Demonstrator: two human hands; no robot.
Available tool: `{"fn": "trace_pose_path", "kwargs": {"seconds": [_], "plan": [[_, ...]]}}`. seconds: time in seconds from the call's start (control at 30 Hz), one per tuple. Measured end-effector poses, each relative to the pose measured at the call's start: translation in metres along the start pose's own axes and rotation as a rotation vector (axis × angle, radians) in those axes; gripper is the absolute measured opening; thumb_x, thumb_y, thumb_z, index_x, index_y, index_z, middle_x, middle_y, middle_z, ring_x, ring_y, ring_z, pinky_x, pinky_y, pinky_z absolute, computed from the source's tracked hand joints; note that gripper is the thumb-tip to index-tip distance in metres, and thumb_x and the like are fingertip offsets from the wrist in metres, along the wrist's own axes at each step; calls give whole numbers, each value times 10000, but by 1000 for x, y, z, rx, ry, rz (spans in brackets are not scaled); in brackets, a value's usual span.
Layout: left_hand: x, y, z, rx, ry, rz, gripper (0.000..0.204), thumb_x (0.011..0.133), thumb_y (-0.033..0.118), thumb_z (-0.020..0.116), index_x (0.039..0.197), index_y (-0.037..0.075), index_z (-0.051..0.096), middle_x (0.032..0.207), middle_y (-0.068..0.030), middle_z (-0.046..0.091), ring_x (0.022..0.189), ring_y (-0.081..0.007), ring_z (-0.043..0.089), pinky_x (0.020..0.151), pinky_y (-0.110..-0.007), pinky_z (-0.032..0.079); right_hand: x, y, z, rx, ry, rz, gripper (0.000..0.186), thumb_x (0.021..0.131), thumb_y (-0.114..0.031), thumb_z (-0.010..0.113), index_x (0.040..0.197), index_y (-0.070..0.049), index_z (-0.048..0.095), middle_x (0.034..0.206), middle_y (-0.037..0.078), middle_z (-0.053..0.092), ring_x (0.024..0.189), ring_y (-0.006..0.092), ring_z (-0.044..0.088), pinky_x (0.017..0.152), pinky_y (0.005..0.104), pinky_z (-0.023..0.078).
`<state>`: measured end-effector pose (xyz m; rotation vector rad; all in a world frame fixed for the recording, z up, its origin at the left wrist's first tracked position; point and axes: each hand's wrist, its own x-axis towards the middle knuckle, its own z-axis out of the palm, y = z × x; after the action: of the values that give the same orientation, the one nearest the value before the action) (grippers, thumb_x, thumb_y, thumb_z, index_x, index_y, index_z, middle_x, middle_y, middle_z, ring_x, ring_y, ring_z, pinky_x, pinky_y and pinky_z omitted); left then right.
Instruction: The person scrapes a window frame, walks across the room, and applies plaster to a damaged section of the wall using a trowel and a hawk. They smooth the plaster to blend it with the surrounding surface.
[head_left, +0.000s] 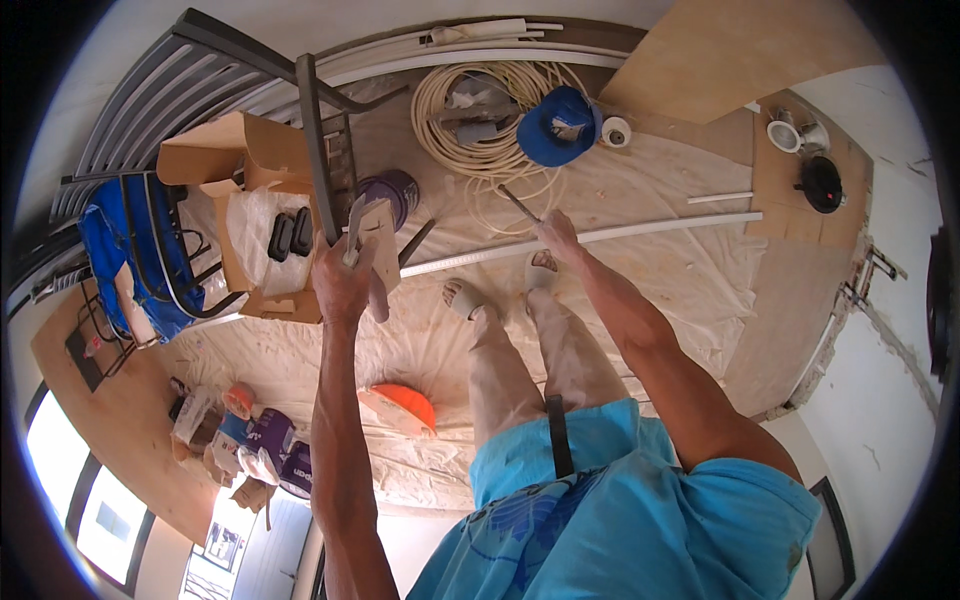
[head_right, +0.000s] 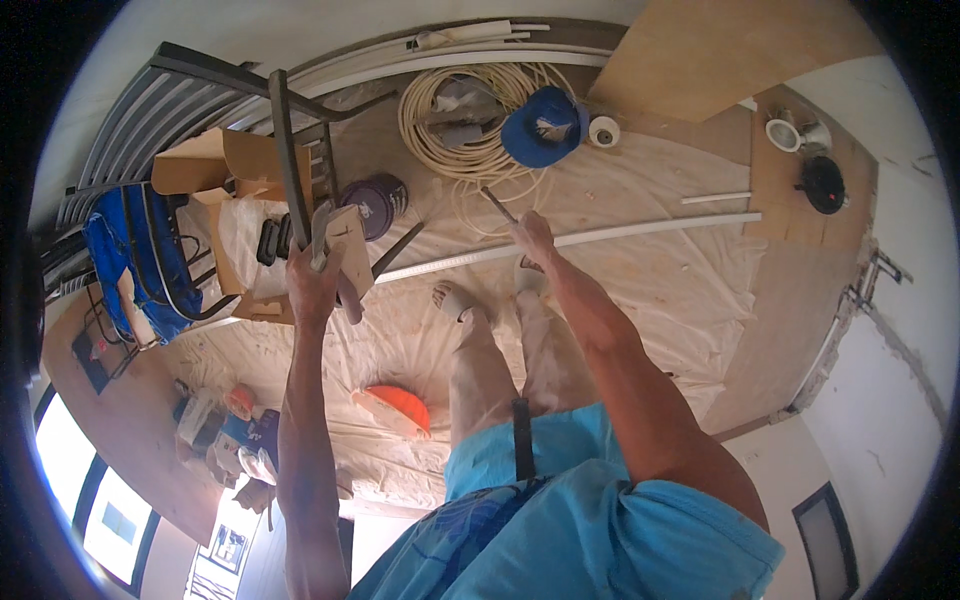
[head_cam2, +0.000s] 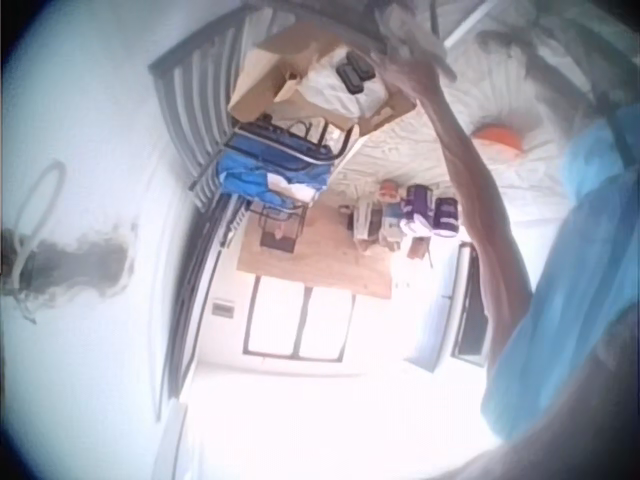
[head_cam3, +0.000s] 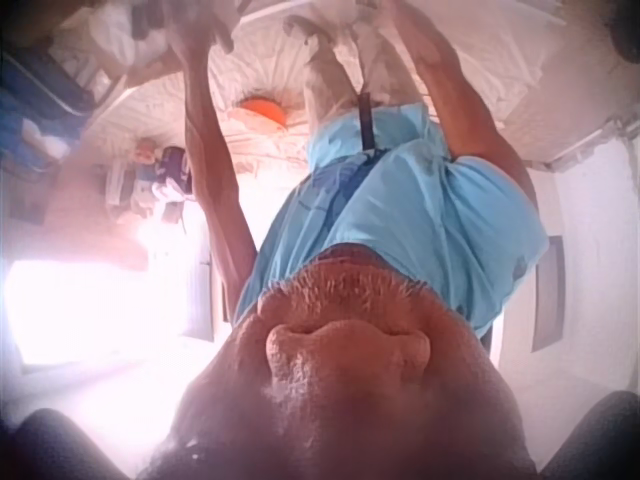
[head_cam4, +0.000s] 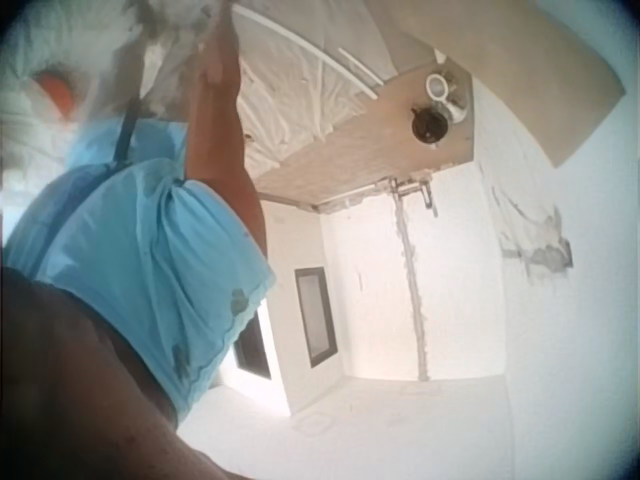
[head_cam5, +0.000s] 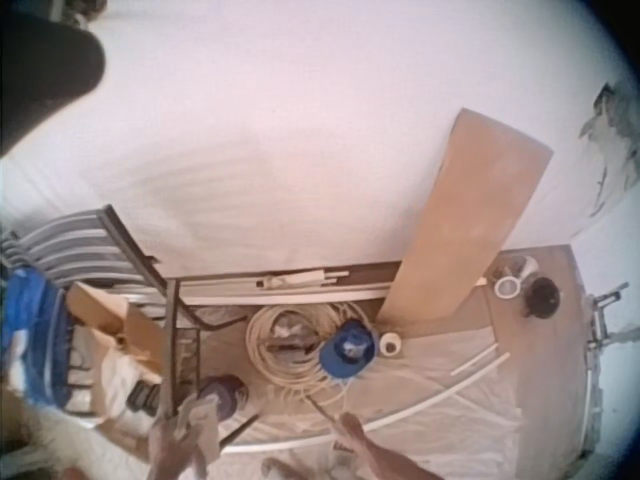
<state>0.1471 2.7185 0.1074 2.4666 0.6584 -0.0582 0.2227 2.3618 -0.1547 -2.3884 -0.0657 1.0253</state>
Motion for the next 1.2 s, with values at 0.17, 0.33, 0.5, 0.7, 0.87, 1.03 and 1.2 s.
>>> {"fn": "trace_pose_path", "kwargs": {"seconds": [0.17,0.33,0.5,0.7,0.87,1.03,1.2], "plan": [[-2,0,-2,6,-18,-47,325,849,274,744,980,-23,725,1011,-209,596,918,-405,620,784,-473,485,-18,-20,-26,573,-83,291,159,852,-83,556,783,0,673,602,74,580,472,183,511,446,406,383],[-2,4,-3,-31,-19,-51,314,850,260,742,999,-17,728,1024,-208,604,925,-397,629,792,-465,492,-22,-10,-34,713,123,399,154,877,-68,555,776,-24,663,594,35,543,428,131,437,372,329,290],[3,7,-3,-37,-64,-80,312,841,227,753,1044,-9,733,1077,-226,620,954,-398,644,809,-461,513,22,61,-5,405,263,405,210,931,-140,576,769,-39,664,601,37,550,449,149,461,382,347,314],[-9,5,-6,-31,5,-41,297,860,197,752,1025,-48,717,1061,-211,638,932,-344,655,811,-431,511,80,130,37,320,250,338,166,965,-164,553,859,-89,657,645,21,552,483,148,487,398,328,325],[5,7,-4,-67,-66,-54,306,877,207,745,1034,-54,709,1055,-203,637,932,-328,655,810,-421,511,135,241,81,65,334,-123,140,977,-167,526,899,-116,631,667,-1,525,489,129,457,405,297,318],[1,7,-4,-92,-71,-75,299,867,183,734,1062,-43,711,1067,-205,640,950,-333,654,822,-420,513,161,241,83,317,243,48,127,981,-185,532,909,-125,618,678,-6,522,519,117,445,422,297,311],[-1,14,-9,-103,-94,-141,290,855,139,716,1101,-14,725,1100,-236,634,1007,-357,652,853,-431,516,165,203,70,572,177,34,118,965,-173,539,883,-113,599,664,0,511,508,129,432,431,320,310]]}}
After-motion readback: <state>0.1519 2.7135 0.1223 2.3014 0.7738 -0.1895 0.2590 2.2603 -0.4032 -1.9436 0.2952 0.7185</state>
